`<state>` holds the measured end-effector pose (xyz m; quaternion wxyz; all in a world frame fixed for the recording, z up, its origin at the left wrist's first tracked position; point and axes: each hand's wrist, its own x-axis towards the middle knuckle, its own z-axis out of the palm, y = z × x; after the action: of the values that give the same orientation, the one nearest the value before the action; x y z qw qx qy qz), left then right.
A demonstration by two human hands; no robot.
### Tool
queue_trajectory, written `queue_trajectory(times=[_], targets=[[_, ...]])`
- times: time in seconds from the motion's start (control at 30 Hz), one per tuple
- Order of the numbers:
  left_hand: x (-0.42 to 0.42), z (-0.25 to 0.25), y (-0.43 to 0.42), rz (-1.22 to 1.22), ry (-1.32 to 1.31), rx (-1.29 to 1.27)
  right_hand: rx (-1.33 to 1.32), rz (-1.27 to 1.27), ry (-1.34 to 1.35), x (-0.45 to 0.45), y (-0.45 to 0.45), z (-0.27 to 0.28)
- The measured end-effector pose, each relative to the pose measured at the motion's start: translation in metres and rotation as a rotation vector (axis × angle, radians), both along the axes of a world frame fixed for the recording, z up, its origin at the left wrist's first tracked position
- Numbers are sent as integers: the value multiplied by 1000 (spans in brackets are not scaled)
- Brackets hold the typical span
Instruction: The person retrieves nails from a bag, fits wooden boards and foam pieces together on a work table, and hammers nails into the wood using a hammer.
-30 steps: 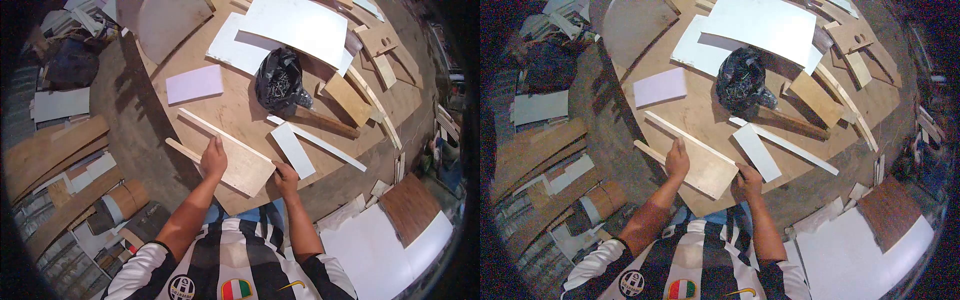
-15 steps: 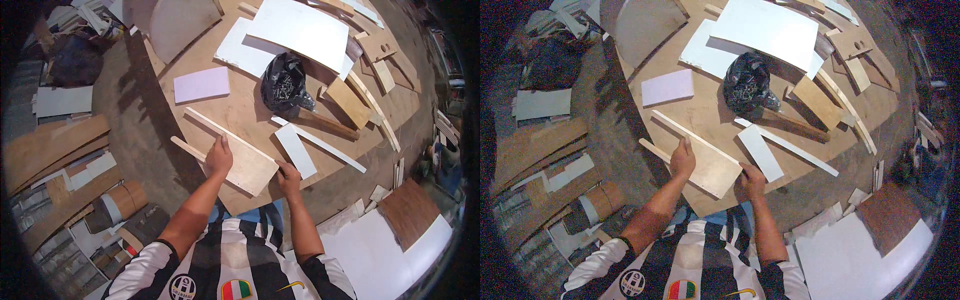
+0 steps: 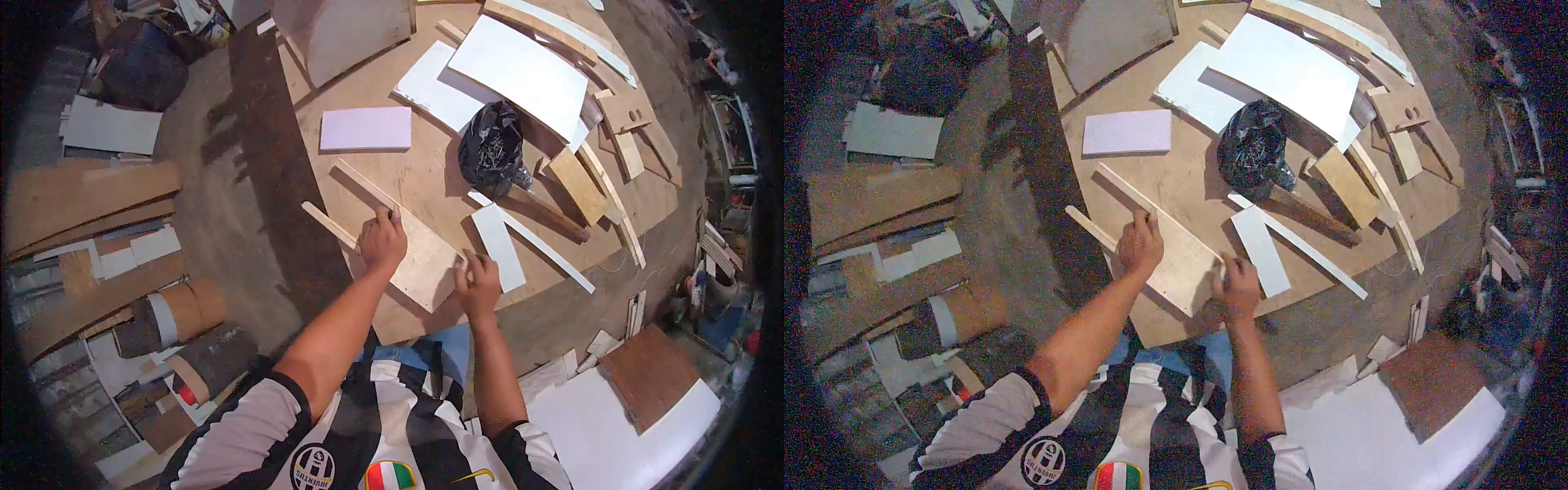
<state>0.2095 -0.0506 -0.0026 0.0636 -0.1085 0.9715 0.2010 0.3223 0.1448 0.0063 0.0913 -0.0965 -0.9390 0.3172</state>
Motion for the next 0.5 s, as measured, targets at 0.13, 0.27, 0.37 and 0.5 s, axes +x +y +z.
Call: queue_trajectory(times=[0.13,0.27,0.37,0.5], targets=[[0,-6,0,27,-6,-26,124,251,10,-33,-26,22],[-3,-2,3,56,-87,-70,170,377,41,-47,-36,4],[2,-4,4,53,24,-87,217,400,49,-49,-33,5],[8,-21,-1,27,276,-59,190,435,-60,-52,-32,9]])
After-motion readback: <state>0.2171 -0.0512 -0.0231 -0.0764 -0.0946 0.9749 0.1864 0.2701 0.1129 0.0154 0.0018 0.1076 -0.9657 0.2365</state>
